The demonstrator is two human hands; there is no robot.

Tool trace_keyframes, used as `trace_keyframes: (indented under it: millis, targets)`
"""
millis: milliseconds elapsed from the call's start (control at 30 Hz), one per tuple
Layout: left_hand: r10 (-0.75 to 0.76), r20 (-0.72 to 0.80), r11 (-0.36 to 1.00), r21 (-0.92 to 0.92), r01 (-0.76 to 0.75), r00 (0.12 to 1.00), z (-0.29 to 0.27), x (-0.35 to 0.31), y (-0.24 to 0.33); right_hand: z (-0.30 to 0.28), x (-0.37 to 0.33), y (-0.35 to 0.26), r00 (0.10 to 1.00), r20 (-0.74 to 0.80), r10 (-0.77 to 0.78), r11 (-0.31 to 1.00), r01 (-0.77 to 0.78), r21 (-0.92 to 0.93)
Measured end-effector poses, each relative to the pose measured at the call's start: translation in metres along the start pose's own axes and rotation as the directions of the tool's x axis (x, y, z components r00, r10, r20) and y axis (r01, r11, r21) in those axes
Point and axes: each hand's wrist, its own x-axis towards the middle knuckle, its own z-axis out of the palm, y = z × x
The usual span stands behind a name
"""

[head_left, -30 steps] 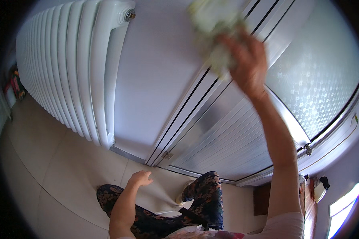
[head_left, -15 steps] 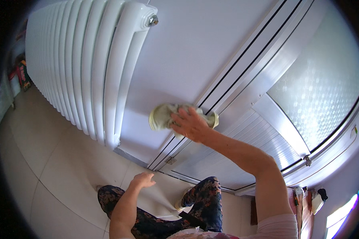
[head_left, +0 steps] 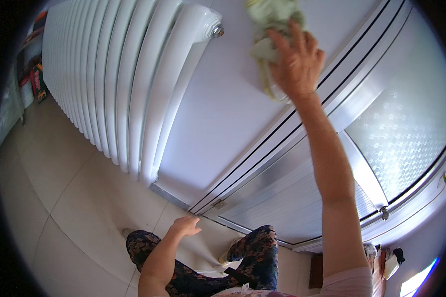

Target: The person wipes a white radiator with a cloth, moving from the top to the bottom and covering the entire length of the unit. The person also wipes the adjacent wall and the floor area near the radiator.

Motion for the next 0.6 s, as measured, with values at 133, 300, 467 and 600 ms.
trace_keyframes:
  millis: [133, 300, 467, 600]
  targets:
    - [-0.018, -0.003, 1.000, -0.010, 0.018, 1.000, 0.003, 0.003, -0.005, 0.031, -0.055, -0.085, 0.988, 0.058, -0.146, 0.977, 0.135, 0.164]
    - [-0.034, -0.004, 0.999, -0.018, 0.034, 0.999, -0.004, 0.004, -0.004, 0.044, -0.163, -0.165, 0.740, 0.384, -0.552, 0.831, 0.451, 0.327]
    - [-0.050, -0.025, 0.998, -0.035, 0.050, 0.998, -0.006, 0.003, -0.007, 0.027, -0.171, -0.125, 0.735, 0.352, -0.580, 0.789, 0.399, 0.467]
    - [-0.058, 0.016, 0.998, -0.010, 0.058, 0.998, -0.006, 0.001, -0.011, -0.001, -0.096, -0.023, 0.962, 0.116, -0.246, 0.930, 0.201, 0.309]
